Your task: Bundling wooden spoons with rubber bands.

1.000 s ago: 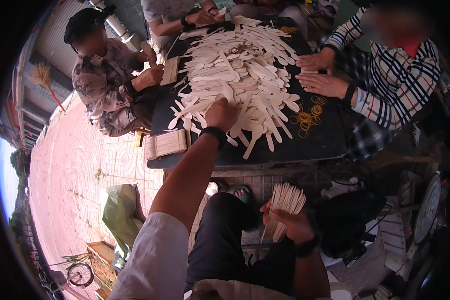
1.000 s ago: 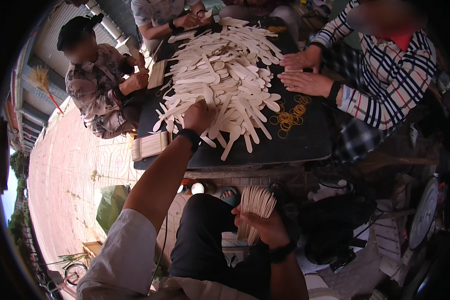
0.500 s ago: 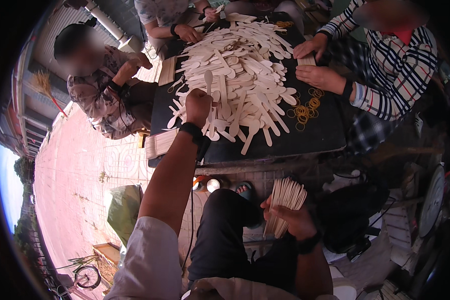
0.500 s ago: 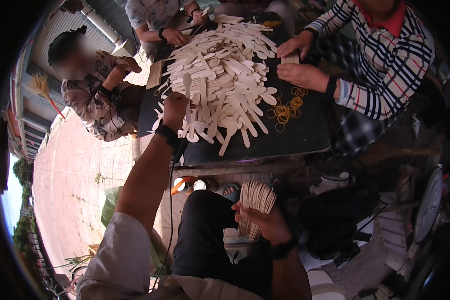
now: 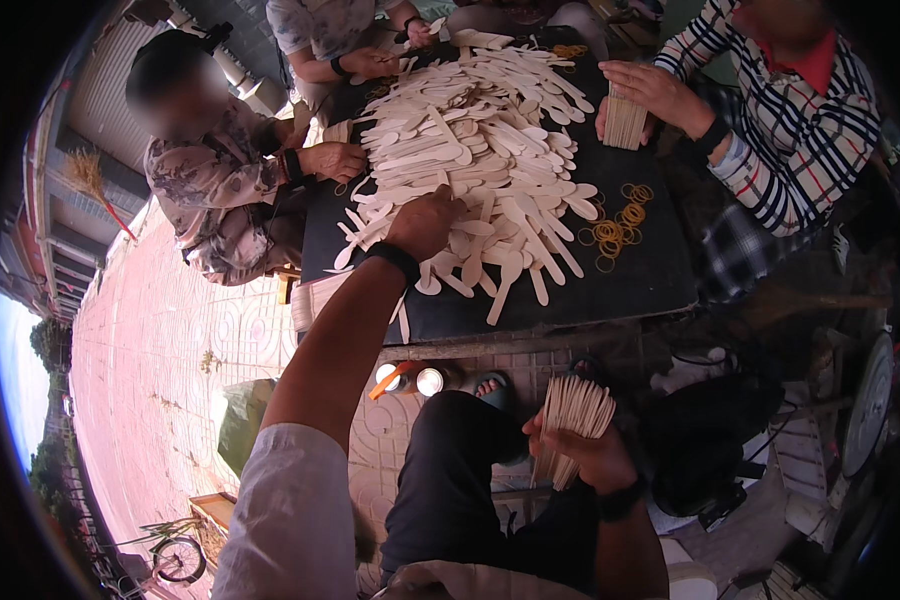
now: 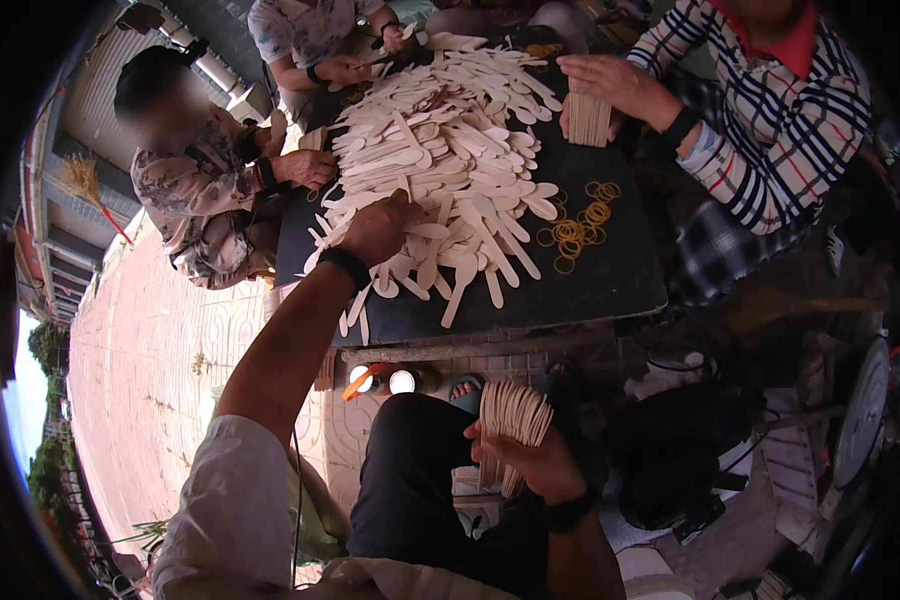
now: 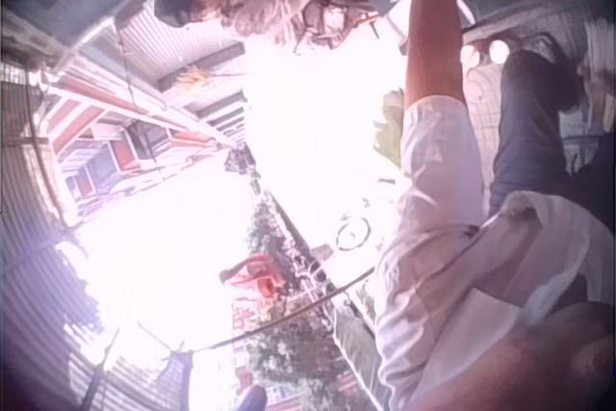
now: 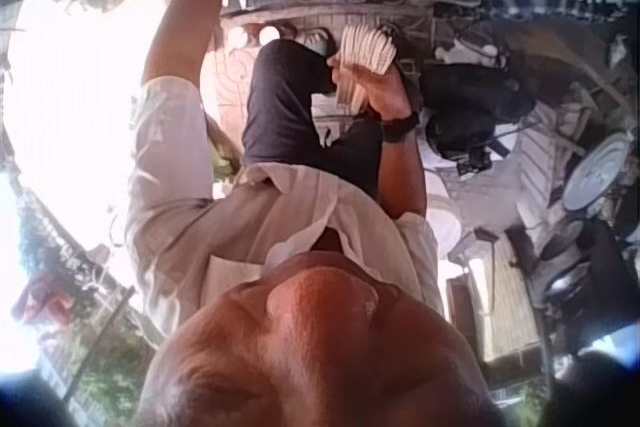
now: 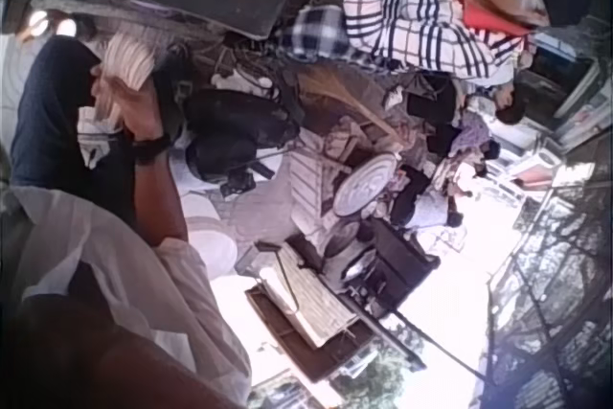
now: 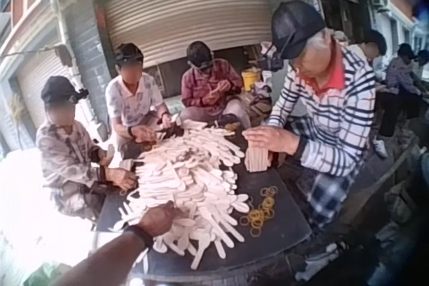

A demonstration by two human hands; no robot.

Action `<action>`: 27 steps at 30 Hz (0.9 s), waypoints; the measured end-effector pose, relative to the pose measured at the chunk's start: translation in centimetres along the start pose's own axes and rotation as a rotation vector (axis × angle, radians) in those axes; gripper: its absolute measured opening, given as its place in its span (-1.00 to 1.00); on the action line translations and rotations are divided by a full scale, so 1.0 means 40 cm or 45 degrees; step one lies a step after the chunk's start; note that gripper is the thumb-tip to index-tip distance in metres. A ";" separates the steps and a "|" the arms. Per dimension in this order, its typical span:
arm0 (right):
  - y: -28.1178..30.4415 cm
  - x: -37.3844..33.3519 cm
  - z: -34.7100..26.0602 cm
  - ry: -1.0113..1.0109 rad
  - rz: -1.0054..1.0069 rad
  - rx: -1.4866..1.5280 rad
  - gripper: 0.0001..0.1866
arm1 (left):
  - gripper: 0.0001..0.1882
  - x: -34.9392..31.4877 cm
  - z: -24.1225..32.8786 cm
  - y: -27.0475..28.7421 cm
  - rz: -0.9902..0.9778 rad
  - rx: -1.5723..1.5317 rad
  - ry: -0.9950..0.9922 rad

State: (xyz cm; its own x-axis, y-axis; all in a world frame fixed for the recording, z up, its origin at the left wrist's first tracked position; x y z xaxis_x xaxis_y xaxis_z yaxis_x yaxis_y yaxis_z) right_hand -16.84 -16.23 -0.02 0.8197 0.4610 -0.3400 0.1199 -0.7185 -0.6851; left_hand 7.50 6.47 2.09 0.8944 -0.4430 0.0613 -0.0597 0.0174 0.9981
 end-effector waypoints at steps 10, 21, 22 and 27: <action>-0.002 0.016 0.004 -0.021 -0.101 -0.005 -0.54 | -0.80 0.021 -0.056 0.042 0.098 0.076 -0.035; -0.005 0.015 -0.003 -0.006 -0.030 -0.019 -0.68 | -0.83 0.034 -0.038 0.059 0.172 0.131 -0.034; -0.007 0.015 -0.003 -0.014 -0.037 -0.003 -0.68 | -0.83 0.034 -0.038 0.057 0.184 0.158 -0.051; -0.002 0.012 -0.001 -0.009 -0.038 -0.024 -0.68 | -0.87 0.031 -0.032 0.040 0.213 0.077 0.003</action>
State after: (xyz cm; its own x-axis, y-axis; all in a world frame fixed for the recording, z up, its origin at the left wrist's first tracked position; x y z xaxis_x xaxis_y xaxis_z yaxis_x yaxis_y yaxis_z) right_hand -16.43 -15.96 -0.10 0.8117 0.4857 -0.3244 0.1547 -0.7143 -0.6825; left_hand 9.07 7.11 3.76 0.8709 -0.4363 0.2263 -0.2341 0.0366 0.9715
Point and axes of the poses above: each hand's wrist, its own x-axis towards the middle knuckle, its own y-axis out of the back of the hand, z = x × y, the point moved 5 cm from there along x, towards the middle knuckle, and after that the axes turned 3 degrees about x, right-handed, at the moved point
